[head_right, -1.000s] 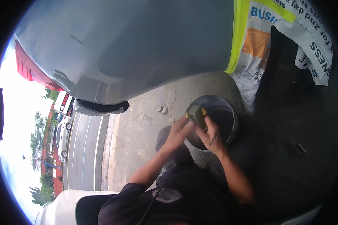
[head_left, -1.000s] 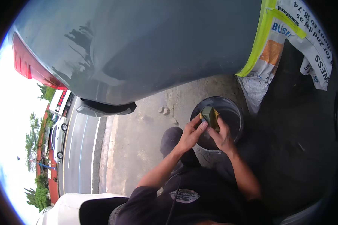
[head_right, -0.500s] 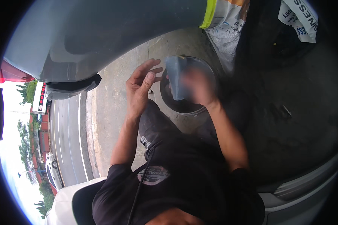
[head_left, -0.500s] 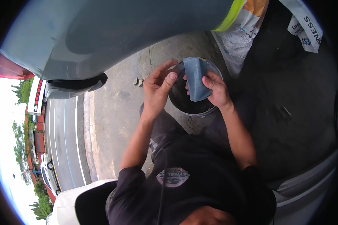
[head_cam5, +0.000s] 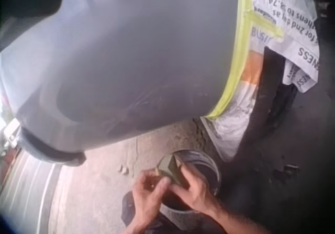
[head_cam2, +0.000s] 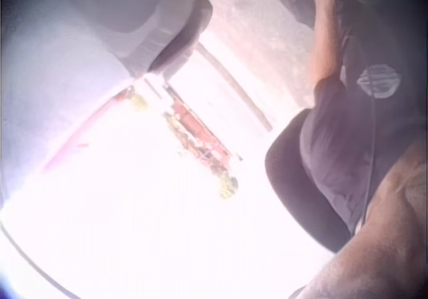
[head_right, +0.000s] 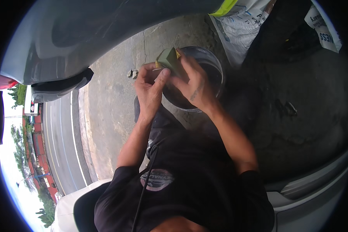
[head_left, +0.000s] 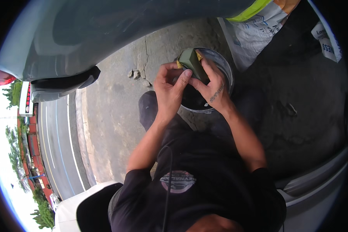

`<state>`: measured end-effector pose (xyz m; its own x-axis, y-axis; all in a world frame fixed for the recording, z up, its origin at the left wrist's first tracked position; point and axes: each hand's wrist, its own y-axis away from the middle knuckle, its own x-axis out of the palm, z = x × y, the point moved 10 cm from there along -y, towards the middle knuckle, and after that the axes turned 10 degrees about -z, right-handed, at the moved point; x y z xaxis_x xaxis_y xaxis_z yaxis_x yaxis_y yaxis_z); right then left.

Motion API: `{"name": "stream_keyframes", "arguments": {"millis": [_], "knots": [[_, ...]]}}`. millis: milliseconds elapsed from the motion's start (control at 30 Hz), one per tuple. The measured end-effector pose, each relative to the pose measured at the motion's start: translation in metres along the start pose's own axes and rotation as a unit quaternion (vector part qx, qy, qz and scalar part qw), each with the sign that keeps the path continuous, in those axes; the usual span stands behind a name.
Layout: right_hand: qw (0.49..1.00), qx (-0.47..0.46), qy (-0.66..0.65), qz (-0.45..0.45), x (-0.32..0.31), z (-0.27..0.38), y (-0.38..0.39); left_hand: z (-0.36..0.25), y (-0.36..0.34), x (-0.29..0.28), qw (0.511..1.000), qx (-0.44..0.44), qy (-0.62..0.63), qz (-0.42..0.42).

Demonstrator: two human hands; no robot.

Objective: The person sits on the ground and uses a sanding block to sand a section of a car's rear bumper. They repeatedly dip the sanding block into a bucket of water and continue sanding the surface.

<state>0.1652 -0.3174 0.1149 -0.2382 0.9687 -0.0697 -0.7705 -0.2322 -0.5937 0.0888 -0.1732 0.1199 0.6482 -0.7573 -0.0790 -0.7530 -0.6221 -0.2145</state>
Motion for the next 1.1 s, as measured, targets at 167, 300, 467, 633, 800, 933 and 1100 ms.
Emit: {"name": "stream_keyframes", "arguments": {"millis": [167, 300, 467, 633, 800, 933, 1100], "knots": [[0.999, -0.025, 0.044, 0.006, 0.006, -0.010, 0.005, 0.006, -0.008, 0.009, 0.999, -0.002, -0.018, 0.049], [0.992, -0.061, 0.102, -0.046, -0.011, 0.000, -0.012, -0.018, -0.024, -0.005, 0.990, 0.054, -0.089, 0.094], [0.933, -0.228, 0.164, -0.226, -0.052, 0.084, -0.059, -0.133, -0.023, -0.095, 0.916, 0.358, -0.144, -0.112], [0.848, -0.395, 0.221, -0.274, -0.048, 0.163, -0.106, -0.222, -0.013, -0.185, 0.762, 0.565, -0.165, -0.271], [0.760, -0.407, 0.324, -0.389, -0.067, 0.177, -0.146, -0.259, -0.025, -0.256, 0.663, 0.625, -0.202, -0.359], [0.807, -0.457, 0.239, -0.287, 0.042, 0.195, -0.121, -0.265, -0.051, -0.299, 0.634, 0.601, -0.221, -0.434], [0.760, -0.506, 0.225, -0.339, 0.025, 0.185, -0.132, -0.268, -0.072, -0.355, 0.652, 0.563, -0.204, -0.465]]}}
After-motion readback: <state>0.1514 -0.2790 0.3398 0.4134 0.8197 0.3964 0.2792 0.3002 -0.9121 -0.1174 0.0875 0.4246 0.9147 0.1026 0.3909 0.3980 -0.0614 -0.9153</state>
